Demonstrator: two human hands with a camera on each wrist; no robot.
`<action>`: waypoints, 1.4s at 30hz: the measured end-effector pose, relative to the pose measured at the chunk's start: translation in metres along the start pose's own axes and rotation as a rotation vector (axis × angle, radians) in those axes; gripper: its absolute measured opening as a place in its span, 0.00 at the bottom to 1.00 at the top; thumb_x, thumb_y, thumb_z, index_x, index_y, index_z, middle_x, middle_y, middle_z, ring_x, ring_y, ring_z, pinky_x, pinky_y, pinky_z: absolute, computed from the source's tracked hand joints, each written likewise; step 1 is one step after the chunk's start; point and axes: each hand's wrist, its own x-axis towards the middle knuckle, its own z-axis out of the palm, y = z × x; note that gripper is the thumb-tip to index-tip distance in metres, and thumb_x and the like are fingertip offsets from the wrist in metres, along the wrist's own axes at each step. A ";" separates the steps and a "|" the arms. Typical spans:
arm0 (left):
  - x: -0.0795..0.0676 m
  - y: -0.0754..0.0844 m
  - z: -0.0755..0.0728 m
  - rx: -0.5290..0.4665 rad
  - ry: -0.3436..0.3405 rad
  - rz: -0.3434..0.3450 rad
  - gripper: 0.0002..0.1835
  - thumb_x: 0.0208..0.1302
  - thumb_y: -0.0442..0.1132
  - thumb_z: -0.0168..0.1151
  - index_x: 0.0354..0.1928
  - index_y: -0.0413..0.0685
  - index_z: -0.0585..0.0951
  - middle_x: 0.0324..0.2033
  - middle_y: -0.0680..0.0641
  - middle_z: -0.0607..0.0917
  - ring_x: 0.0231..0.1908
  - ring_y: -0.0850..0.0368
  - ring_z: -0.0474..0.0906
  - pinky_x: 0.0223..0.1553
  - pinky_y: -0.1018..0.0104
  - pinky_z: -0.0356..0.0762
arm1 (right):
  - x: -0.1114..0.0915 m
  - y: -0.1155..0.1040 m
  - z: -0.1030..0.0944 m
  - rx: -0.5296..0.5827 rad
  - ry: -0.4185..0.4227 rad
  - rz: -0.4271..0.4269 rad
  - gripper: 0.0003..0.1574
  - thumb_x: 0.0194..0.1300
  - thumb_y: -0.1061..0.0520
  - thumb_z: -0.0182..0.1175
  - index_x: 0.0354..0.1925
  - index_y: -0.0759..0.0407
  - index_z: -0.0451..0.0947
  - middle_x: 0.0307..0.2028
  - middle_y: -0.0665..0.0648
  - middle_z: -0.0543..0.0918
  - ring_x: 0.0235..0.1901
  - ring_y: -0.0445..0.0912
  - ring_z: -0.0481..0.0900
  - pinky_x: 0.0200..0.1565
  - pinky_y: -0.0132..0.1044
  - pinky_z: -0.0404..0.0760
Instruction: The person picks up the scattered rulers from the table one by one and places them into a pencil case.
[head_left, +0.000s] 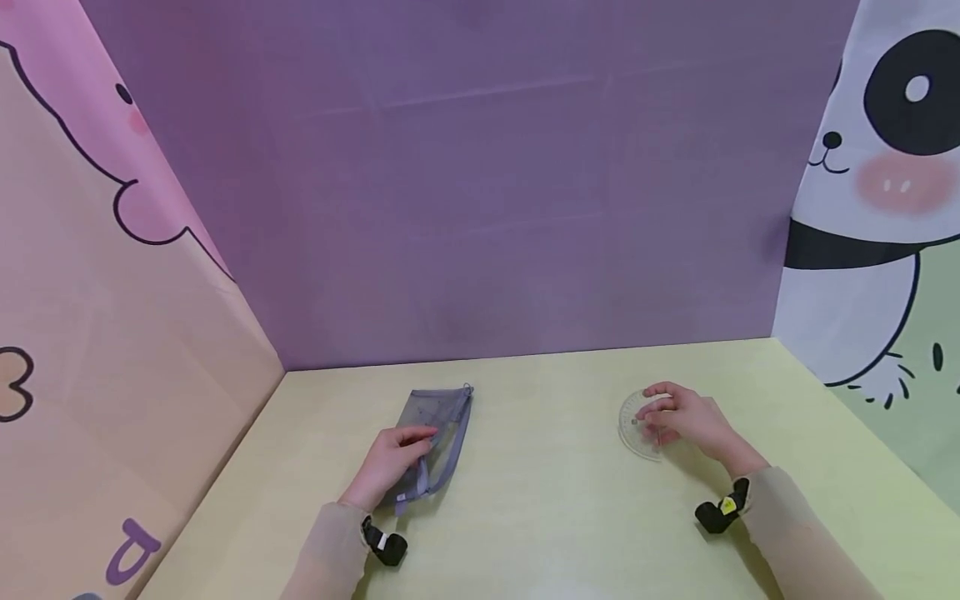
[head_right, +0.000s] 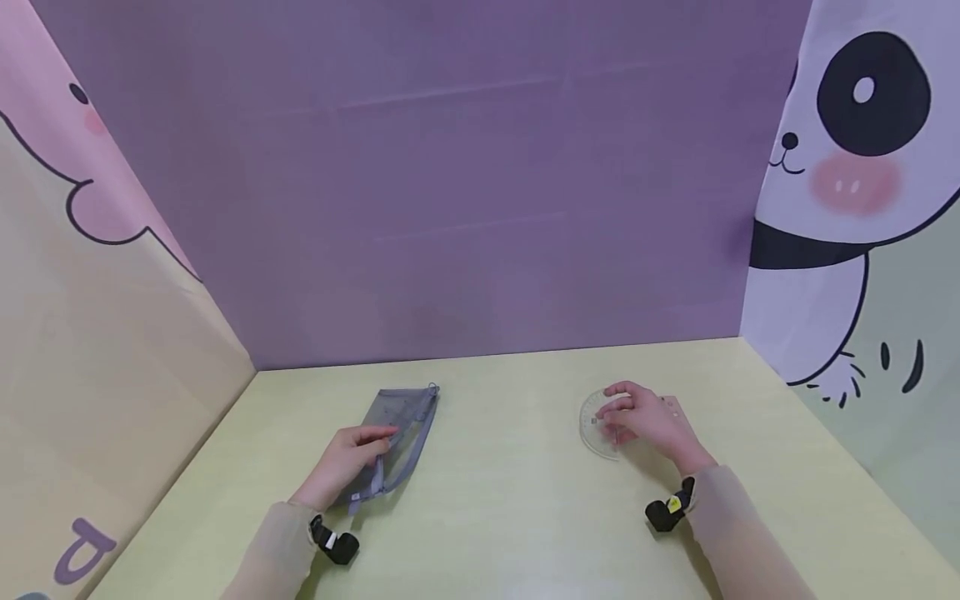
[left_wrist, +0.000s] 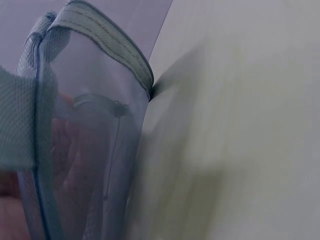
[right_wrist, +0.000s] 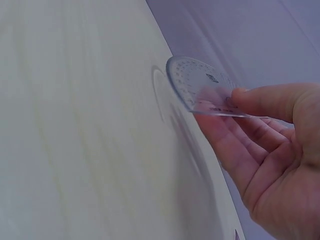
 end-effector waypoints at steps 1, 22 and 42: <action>0.000 0.001 0.000 0.000 0.000 -0.001 0.15 0.64 0.33 0.60 0.52 0.41 0.84 0.46 0.45 0.84 0.34 0.56 0.75 0.35 0.65 0.73 | 0.001 0.000 0.000 0.007 -0.001 0.005 0.28 0.66 0.63 0.60 0.59 0.72 0.62 0.42 0.64 0.84 0.35 0.51 0.84 0.36 0.44 0.83; -0.018 0.037 0.004 0.010 0.019 0.015 0.14 0.64 0.29 0.58 0.51 0.33 0.82 0.45 0.40 0.84 0.32 0.57 0.74 0.35 0.63 0.73 | 0.011 0.008 0.007 0.157 -0.010 0.078 0.30 0.67 0.63 0.59 0.61 0.72 0.59 0.39 0.59 0.82 0.37 0.47 0.83 0.38 0.40 0.82; 0.002 -0.001 0.004 0.006 0.001 0.000 0.14 0.65 0.34 0.60 0.52 0.41 0.84 0.47 0.45 0.84 0.35 0.55 0.76 0.37 0.64 0.74 | 0.020 0.004 0.012 0.186 -0.033 0.045 0.30 0.68 0.64 0.57 0.62 0.73 0.58 0.39 0.59 0.83 0.37 0.47 0.83 0.38 0.40 0.82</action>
